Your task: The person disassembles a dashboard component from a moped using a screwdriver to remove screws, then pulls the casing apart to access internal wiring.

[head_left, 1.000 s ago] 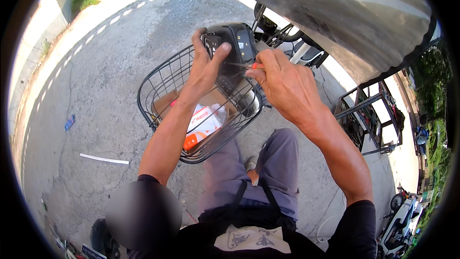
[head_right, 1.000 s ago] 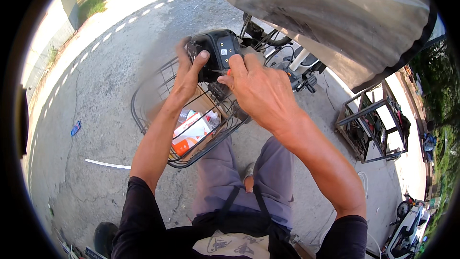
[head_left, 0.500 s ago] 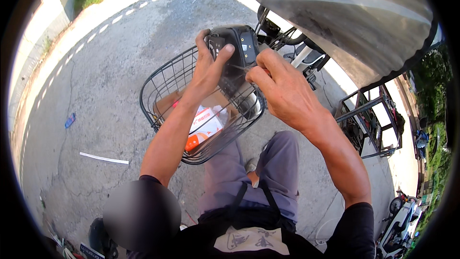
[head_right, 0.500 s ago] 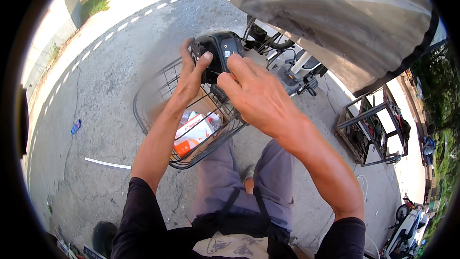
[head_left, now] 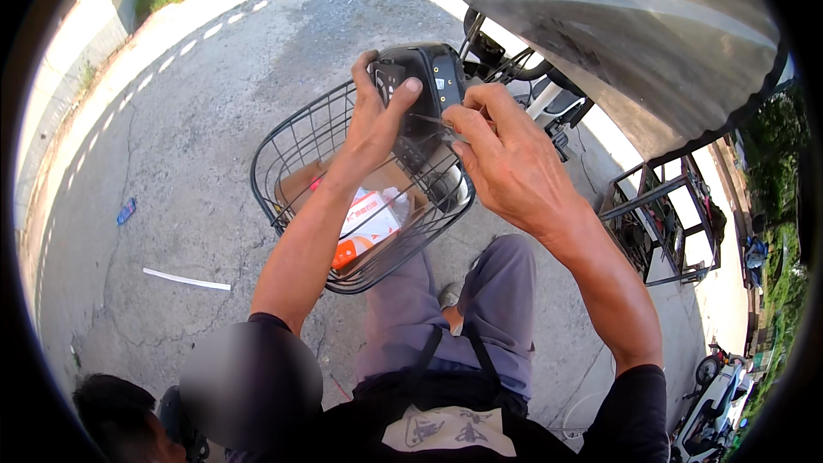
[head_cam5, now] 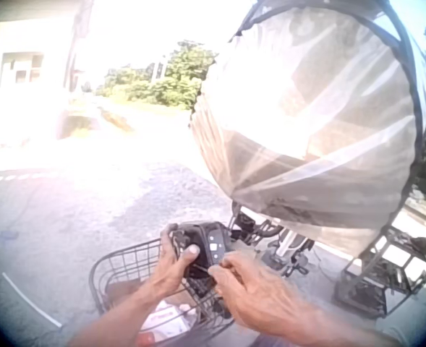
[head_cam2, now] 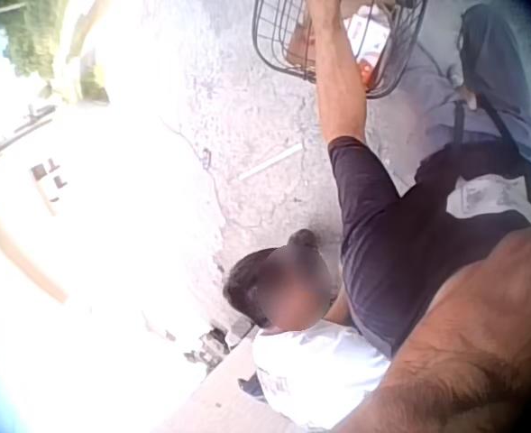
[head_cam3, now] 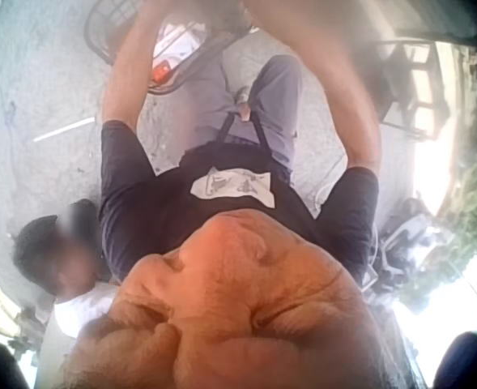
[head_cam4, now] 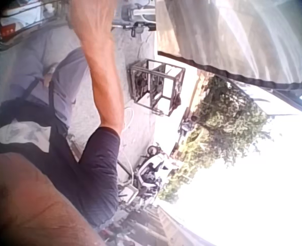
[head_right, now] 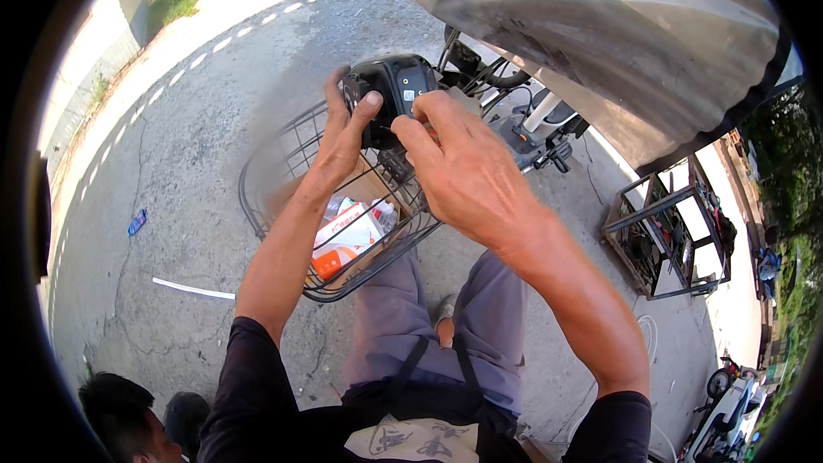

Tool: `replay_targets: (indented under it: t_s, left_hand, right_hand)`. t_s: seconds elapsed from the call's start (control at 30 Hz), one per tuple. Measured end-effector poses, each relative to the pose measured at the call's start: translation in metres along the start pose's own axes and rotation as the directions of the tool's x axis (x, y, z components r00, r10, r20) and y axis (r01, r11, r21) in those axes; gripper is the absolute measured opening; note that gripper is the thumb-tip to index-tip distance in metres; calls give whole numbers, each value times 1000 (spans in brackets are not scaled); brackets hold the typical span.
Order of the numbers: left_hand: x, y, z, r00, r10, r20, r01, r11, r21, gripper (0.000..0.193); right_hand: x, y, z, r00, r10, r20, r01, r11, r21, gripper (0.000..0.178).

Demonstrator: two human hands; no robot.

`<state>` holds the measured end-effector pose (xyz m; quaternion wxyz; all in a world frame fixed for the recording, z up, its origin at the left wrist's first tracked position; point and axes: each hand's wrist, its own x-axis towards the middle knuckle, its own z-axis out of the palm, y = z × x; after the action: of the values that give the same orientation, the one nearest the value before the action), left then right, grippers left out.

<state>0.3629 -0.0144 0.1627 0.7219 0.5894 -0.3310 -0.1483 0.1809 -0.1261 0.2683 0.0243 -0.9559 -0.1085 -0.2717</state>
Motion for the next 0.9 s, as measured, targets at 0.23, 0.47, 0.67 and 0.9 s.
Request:
replay_targets:
  t_s: [0.23,0.47,0.67,0.9]
  left_hand:
    - [0,1,1,1000,-4,-13,4,1000,-12,108]
    - [0,0,0,1000,6,-24,-5,999,44,106]
    - [1,2,3,1000,4,-11,-4,1000,8,106]
    - [1,-1,0,1000,17,-23,-16,999,49,108]
  right_hand:
    - [0,5,-5,985,-168,50,168,986,9,19]
    - [-1,-14,-4,915,383,126,-396,912,105,21]
    - [-5,9,-7,977,-210,27,211,976,-44,21]
    - [-7,-7,-3,987,131,94,-129,991,-20,20]
